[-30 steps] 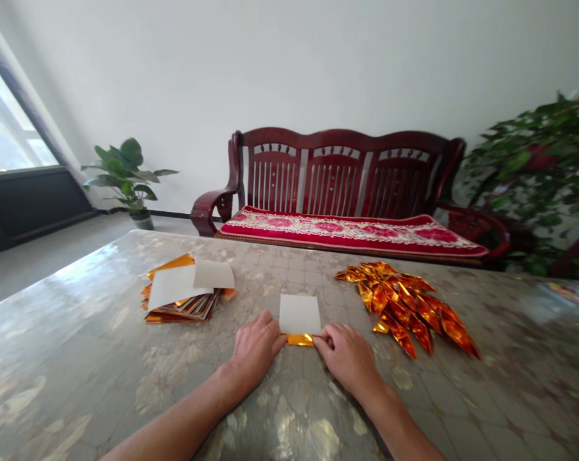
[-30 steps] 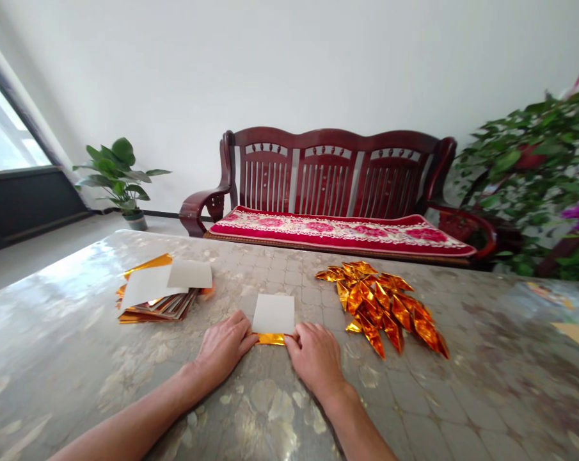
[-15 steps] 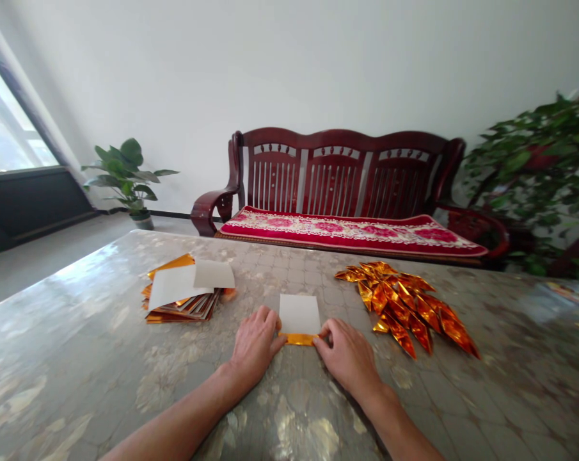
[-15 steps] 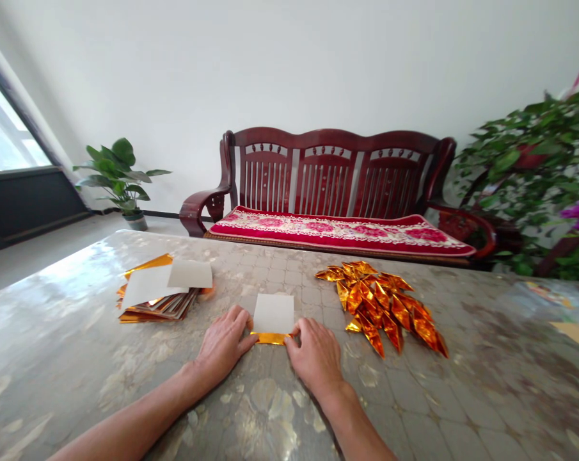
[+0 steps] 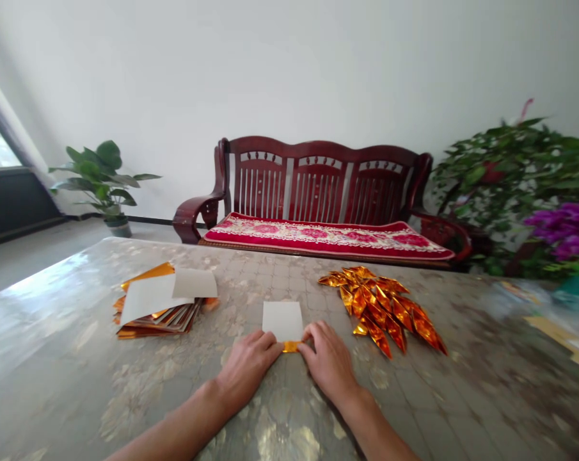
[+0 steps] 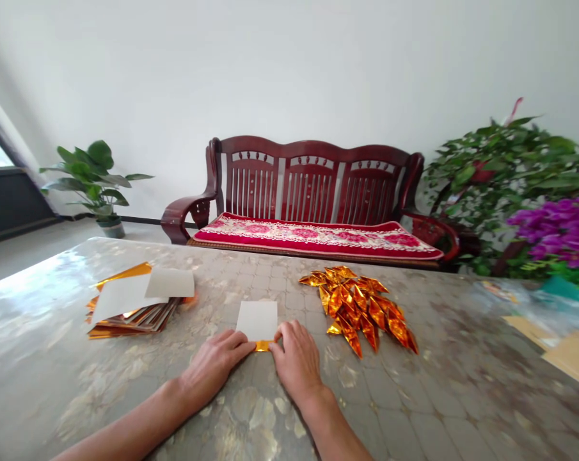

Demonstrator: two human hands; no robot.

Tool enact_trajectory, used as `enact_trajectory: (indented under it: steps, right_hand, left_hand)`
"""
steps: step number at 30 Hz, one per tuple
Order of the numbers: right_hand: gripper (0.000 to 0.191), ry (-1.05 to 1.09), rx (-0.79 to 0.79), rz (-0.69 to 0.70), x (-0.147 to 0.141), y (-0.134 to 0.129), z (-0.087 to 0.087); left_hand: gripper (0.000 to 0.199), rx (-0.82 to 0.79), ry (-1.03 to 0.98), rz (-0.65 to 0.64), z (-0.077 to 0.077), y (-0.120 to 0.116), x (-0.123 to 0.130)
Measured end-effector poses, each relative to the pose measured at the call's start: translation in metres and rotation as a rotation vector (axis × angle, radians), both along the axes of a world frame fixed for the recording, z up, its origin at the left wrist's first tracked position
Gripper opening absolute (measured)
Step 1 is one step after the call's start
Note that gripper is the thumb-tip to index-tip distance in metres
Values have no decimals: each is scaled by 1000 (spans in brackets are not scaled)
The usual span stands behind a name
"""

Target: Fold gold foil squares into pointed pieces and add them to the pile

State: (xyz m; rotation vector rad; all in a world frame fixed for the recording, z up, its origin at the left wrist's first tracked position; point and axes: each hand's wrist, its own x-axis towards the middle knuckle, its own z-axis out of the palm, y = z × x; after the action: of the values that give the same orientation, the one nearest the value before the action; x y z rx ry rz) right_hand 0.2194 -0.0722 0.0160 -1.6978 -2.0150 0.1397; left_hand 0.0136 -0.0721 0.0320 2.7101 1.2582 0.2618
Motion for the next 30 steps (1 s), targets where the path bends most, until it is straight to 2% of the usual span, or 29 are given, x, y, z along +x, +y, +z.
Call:
enact_trajectory:
  steps: [5, 9, 14, 18, 23, 30]
  right_hand:
    - [10, -81, 15, 110, -2, -3, 7]
    - [12, -106, 3, 125, -3, -2, 7]
    - [14, -103, -26, 65, -6, -1, 4]
    - [8, -158, -34, -20, -18, -2, 5]
    - [17, -206, -43, -99, -32, -4, 9]
    - [14, -206, -35, -140, -28, -4, 5]
  left_hand:
    - [26, 27, 129, 13, 0, -10, 6]
    - [29, 8, 139, 15, 1, -16, 8]
    - [27, -22, 165, 27, 1, -17, 11]
    - [28, -11, 163, 33, -1, -17, 14]
    - [25, 22, 174, 36, -2, -17, 15]
    - [22, 41, 215, 69, -1, -21, 13]
